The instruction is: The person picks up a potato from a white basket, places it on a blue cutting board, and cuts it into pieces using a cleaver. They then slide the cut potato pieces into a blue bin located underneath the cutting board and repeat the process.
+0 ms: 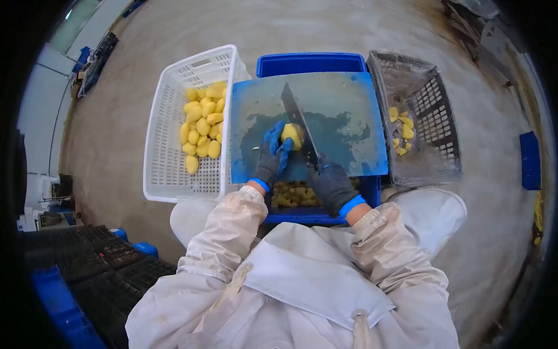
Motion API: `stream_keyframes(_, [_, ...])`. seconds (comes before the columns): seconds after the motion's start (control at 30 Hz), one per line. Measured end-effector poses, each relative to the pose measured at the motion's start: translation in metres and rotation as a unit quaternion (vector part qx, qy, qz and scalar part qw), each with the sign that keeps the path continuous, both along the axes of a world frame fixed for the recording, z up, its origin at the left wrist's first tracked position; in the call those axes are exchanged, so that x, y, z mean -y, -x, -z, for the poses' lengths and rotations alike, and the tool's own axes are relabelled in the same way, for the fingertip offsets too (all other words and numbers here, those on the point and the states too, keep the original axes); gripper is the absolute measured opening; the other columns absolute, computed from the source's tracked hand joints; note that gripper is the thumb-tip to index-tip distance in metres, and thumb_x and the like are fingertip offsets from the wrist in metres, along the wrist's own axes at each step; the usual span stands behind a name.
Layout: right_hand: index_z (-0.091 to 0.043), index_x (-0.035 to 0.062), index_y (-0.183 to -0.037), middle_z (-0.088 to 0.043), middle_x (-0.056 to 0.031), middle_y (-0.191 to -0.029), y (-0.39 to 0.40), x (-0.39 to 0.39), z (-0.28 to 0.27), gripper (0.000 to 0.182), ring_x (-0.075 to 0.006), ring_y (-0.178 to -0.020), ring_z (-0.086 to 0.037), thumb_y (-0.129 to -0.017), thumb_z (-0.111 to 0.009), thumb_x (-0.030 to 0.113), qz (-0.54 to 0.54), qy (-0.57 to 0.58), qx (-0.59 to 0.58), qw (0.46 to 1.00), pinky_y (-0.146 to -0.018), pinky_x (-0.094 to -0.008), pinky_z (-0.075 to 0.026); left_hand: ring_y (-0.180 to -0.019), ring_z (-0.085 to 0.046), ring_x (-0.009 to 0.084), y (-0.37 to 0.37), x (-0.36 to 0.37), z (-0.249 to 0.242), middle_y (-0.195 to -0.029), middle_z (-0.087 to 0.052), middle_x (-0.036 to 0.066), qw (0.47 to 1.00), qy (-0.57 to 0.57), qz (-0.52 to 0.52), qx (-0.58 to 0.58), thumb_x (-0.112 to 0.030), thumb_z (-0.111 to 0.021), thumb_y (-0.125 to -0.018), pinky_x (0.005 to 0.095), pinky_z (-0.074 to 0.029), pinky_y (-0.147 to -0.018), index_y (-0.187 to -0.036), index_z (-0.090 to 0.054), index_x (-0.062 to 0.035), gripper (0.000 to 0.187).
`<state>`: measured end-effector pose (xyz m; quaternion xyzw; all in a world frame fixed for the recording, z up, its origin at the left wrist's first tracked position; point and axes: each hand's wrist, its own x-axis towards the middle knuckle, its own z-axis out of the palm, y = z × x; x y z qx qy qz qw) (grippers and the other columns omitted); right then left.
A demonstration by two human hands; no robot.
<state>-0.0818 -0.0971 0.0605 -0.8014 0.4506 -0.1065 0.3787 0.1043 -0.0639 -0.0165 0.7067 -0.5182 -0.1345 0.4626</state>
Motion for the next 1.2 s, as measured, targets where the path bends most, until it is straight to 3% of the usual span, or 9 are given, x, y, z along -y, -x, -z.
stream_keyframes(0.1, [-0.052,-0.0065,-0.109,-0.061,-0.0269,-0.081,0.007,0.002,0.003,0.045,-0.0429,-0.079,-0.059,-0.086,-0.050,0.032,-0.027,0.030,0.078,0.996,-0.071,-0.0480,-0.047,-0.111,-0.047,0.0382,-0.006,0.002,-0.010,-0.123,-0.045,0.022,0.999,0.018,0.030,0.021,-0.025,-0.058,-0.086,0.0427,-0.039,-0.095,-0.130,-0.044,-0.0052,0.050])
stream_keyframes(0.23, [-0.052,-0.0049,-0.111,-0.061,-0.0270,-0.082,0.008,0.001,0.009,0.044,-0.0426,-0.078,-0.059,-0.086,-0.050,0.031,-0.015,-0.020,0.012,1.000,-0.070,-0.0485,-0.047,-0.109,-0.049,0.0380,-0.005,0.000,-0.022,-0.119,-0.051,0.020,0.997,-0.014,0.041,0.069,-0.023,-0.059,-0.084,0.0435,-0.040,-0.095,-0.123,-0.051,-0.0038,0.044])
stream_keyframes(0.3, [-0.051,-0.0038,-0.113,-0.061,-0.0266,-0.081,0.010,0.006,0.023,0.044,-0.0429,-0.078,-0.059,-0.087,-0.050,0.031,-0.105,0.115,-0.012,0.988,-0.070,-0.0491,-0.047,-0.107,-0.050,0.0377,-0.008,0.002,-0.028,-0.117,-0.053,0.020,0.997,-0.022,0.042,0.065,-0.023,-0.059,-0.084,0.0437,-0.040,-0.095,-0.121,-0.052,-0.0033,0.042])
stream_keyframes(0.5, [-0.053,-0.0052,-0.109,-0.060,-0.0287,-0.085,-0.043,0.008,0.022,0.040,-0.0403,-0.080,-0.060,-0.087,-0.050,0.028,-0.012,0.032,-0.061,0.998,-0.068,-0.0474,-0.048,-0.103,-0.054,0.0374,-0.020,0.005,-0.023,-0.115,-0.055,0.020,0.998,-0.040,0.002,0.043,-0.025,-0.056,-0.086,0.0430,-0.042,-0.092,-0.120,-0.054,-0.0056,0.039])
stream_keyframes(0.63, [-0.051,-0.0089,-0.113,-0.061,-0.0291,-0.088,-0.050,0.004,0.008,0.052,-0.0419,-0.083,-0.060,-0.087,-0.047,0.035,-0.049,0.003,-0.066,0.997,-0.070,-0.0495,-0.047,-0.104,-0.054,0.0383,-0.025,-0.001,-0.026,-0.115,-0.055,0.020,0.995,-0.093,-0.025,-0.016,-0.028,-0.055,-0.088,0.0424,-0.044,-0.089,-0.123,-0.053,-0.0093,0.039])
stream_keyframes(0.7, [-0.053,-0.0002,-0.106,-0.061,-0.0269,-0.083,-0.051,0.003,0.006,0.036,-0.0422,-0.082,-0.060,-0.086,-0.047,0.030,-0.025,0.060,-0.057,0.996,-0.074,-0.0508,-0.046,-0.104,-0.055,0.0380,-0.023,-0.001,-0.029,-0.115,-0.055,0.020,0.996,-0.088,-0.018,-0.027,-0.028,-0.055,-0.088,0.0424,-0.045,-0.089,-0.123,-0.052,-0.0093,0.040])
stream_keyframes(0.9, [-0.055,-0.0017,-0.102,-0.063,-0.0260,-0.084,-0.034,0.004,-0.045,0.035,-0.0408,-0.080,-0.061,-0.086,-0.046,0.027,-0.017,0.019,-0.070,0.997,-0.074,-0.0484,-0.048,-0.100,-0.058,0.0340,-0.004,-0.008,-0.048,-0.116,-0.055,0.018,0.997,-0.021,-0.020,-0.071,-0.030,-0.058,-0.086,0.0413,-0.047,-0.086,-0.123,-0.052,-0.0099,0.042])
stream_keyframes(1.0, [-0.055,-0.0014,-0.101,-0.063,-0.0260,-0.084,-0.039,0.017,0.031,0.034,-0.0408,-0.081,-0.061,-0.086,-0.046,0.027,-0.079,0.062,-0.082,0.992,-0.074,-0.0488,-0.048,-0.097,-0.060,0.0322,0.006,-0.015,-0.037,-0.115,-0.055,0.017,0.998,-0.038,-0.030,-0.045,-0.030,-0.059,-0.086,0.0408,-0.048,-0.085,-0.122,-0.053,-0.0107,0.041])
stream_keyframes(1.2, [-0.053,-0.0029,-0.106,-0.061,-0.0279,-0.086,-0.044,0.003,0.033,0.039,-0.0422,-0.082,-0.059,-0.087,-0.046,0.031,-0.105,0.066,-0.064,0.990,-0.068,-0.0509,-0.047,-0.102,-0.057,0.0324,-0.005,-0.010,-0.031,-0.117,-0.055,0.018,0.999,-0.009,-0.015,-0.045,-0.028,-0.060,-0.084,0.0411,-0.044,-0.089,-0.122,-0.053,-0.0114,0.042])
